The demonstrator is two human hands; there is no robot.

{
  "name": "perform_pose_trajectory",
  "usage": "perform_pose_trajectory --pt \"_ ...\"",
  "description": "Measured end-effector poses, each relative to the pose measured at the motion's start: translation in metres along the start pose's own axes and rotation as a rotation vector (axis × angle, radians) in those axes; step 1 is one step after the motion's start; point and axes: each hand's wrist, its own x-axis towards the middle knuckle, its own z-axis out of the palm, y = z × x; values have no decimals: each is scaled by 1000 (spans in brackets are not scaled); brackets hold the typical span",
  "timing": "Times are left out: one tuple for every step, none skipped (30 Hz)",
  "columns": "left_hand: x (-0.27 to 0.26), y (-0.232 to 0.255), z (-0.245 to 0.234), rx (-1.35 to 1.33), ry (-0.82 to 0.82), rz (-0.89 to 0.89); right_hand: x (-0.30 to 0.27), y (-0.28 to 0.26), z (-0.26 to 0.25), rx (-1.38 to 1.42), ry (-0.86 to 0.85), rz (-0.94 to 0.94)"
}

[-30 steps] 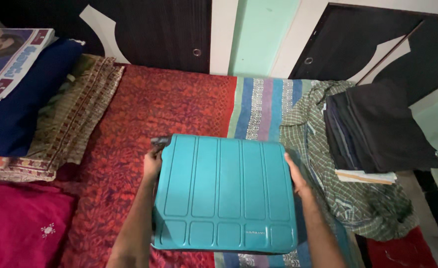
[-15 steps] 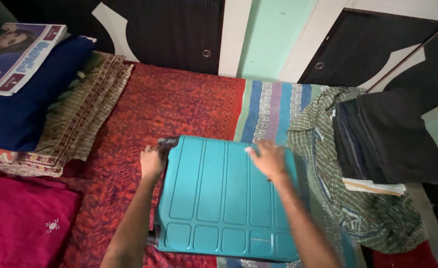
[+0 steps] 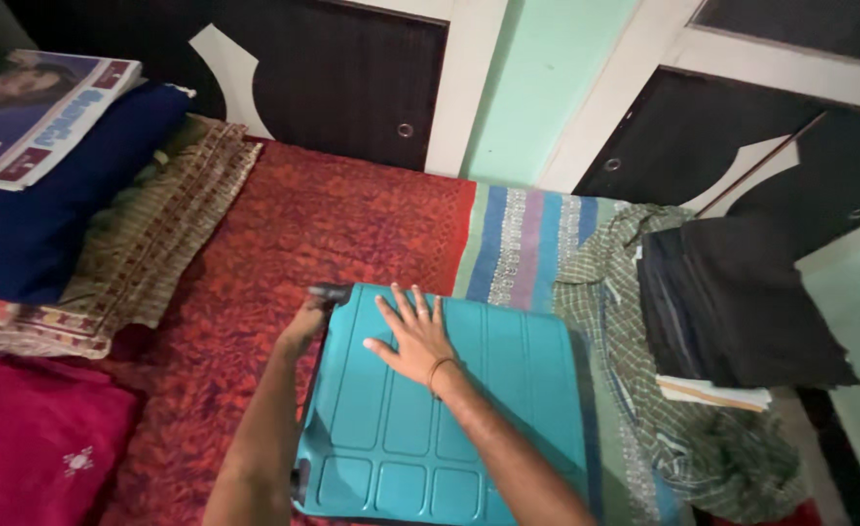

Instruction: The person carries a blue suitcase into a bedroom, places it onto a bed, opens it, and places folded garments inside the suitcase.

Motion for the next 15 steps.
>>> perform_pose_trajectory --pt "2 1 -3 62 -4 -22 0 0 1 -4 -9 4" --pt "4 3 -5 124 -7 -44 0 0 1 -8 -18 8" --pt "7 5 -6 115 -25 -70 1 -1 2 -9 -26 11" --pt "10 7 -5 105 -43 -95 1 -1 1 -9 -23 9" --pt "13 8 -3 97 -60 -123 0 -1 1 -6 -22 8" --pt "15 8 -3 74 -79 -132 -1 -1 0 -4 -20 6" --pt "16 9 -6 52 -98 -142 0 -1 0 -2 -10 4" --pt "19 11 -7 30 -117 -152 0 -1 0 0 0 2" --pt "20 10 -7 30 -141 -130 -2 -2 0 6 6 1" --pt "22 11 -8 29 -165 -109 -3 -2 0 12 2 7" --pt "23 11 -9 28 -186 -86 -2 -2 0 17 -2 11" --pt "22 9 -9 41 -156 -101 -2 -2 -1 23 -6 14" --pt "23 10 -8 57 -127 -113 -1 -2 -2 26 -14 16" --pt "24 10 -7 72 -98 -124 0 -2 -2 28 -21 19" --pt "24 9 -6 80 -112 -52 -1 -3 -2 33 -31 24"
